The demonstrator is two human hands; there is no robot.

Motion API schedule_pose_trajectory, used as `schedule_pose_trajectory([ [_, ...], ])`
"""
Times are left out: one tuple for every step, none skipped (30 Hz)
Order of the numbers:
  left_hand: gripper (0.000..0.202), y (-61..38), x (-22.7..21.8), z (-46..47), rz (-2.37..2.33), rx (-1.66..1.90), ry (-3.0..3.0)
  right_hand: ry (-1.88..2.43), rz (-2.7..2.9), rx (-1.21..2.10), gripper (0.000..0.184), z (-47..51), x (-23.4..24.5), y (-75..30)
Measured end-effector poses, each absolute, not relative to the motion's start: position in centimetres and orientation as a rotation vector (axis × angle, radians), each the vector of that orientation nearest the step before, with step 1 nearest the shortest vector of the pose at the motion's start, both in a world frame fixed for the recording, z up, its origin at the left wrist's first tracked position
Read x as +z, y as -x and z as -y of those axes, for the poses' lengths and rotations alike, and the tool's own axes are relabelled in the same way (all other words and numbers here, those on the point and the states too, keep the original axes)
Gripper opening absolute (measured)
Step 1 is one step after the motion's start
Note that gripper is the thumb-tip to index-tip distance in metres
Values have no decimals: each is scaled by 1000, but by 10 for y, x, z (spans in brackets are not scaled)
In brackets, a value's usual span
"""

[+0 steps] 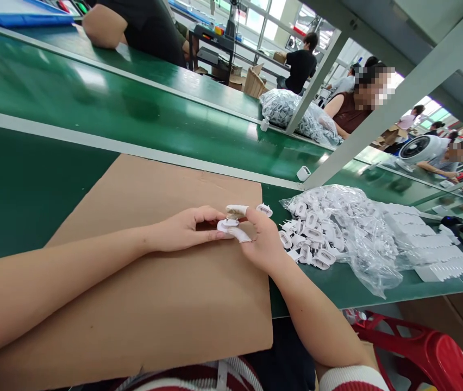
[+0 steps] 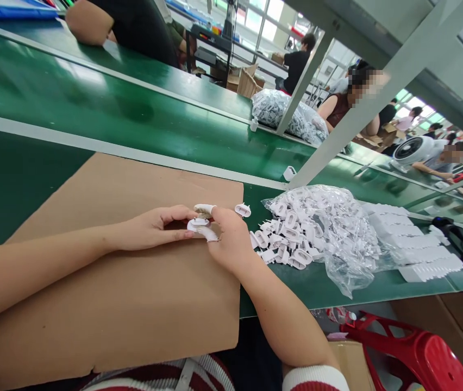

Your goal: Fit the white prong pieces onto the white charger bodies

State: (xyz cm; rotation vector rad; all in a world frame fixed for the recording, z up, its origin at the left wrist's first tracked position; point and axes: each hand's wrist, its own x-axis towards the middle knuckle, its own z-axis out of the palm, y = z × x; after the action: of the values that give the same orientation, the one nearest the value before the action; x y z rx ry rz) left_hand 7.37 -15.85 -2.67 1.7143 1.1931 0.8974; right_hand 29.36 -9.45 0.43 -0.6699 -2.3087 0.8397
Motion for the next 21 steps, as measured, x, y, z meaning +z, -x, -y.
schedule_pose_trajectory([
  [42, -75, -27, 159, -1206, 911, -1740, 656, 2285, 870, 39, 92, 5, -295],
  [42, -76, -28, 159, -1217, 928, -1750, 657, 2245, 894, 43, 88, 5, -297],
  [43, -77, -28, 160, -1226, 948, -1748, 682, 2194, 897, 46, 82, 6, -300],
  [44, -78, -29, 160, -1239, 971, -1739, 734, 2147, 867, 46, 76, 7, -304],
  [47, -78, -30, 160, -1254, 996, -1726, 812, 2118, 802, 43, 69, 7, -308],
  [50, -78, -31, 160, -1269, 1018, -1717, 906, 2113, 705, 40, 63, 8, -313],
  [53, -77, -32, 160, -1281, 1036, -1717, 1004, 2140, 592, 39, 57, 9, -316],
  [53, -77, -33, 160, -1292, 1045, -1730, 1099, 2191, 480, 39, 53, 10, -319],
  [51, -77, -34, 160, -1301, 1047, -1750, 1181, 2267, 384, 41, 50, 11, -321],
  [48, -77, -35, 160, -1311, 1046, -1774, 1249, 2352, 313, 42, 48, 11, -322],
  [46, -77, -35, 160, -1321, 1046, -1798, 1303, 2434, 269, 42, 48, 12, -322],
  [43, -78, -36, 161, -1331, 1044, -1814, 1344, 2501, 242, 39, 48, 12, -322],
  [42, -80, -36, 162, -1346, 1047, -1817, 1369, 2548, 224, 34, 48, 12, -322],
  [41, -83, -36, 163, -1366, 1055, -1801, 1380, 2569, 207, 27, 49, 12, -322],
  [41, -86, -35, 164, -1391, 1069, -1763, 1373, 2568, 199, 21, 49, 12, -322],
  [42, -89, -34, 164, -1413, 1076, -1708, 1348, 2548, 207, 15, 50, 12, -322],
  [44, -92, -33, 164, -1430, 1071, -1642, 1309, 2514, 237, 10, 51, 12, -321],
  [45, -94, -32, 162, -1443, 1055, -1572, 1264, 2472, 290, 5, 51, 12, -321],
  [47, -94, -30, 157, -1456, 1037, -1511, 1215, 2428, 359, 2, 53, 11, -321],
  [49, -92, -28, 151, -1471, 1024, -1467, 1173, 2389, 432, 3, 54, 11, -320],
  [51, -88, -26, 143, -1498, 1031, -1440, 1136, 2365, 495, 5, 56, 10, -319],
])
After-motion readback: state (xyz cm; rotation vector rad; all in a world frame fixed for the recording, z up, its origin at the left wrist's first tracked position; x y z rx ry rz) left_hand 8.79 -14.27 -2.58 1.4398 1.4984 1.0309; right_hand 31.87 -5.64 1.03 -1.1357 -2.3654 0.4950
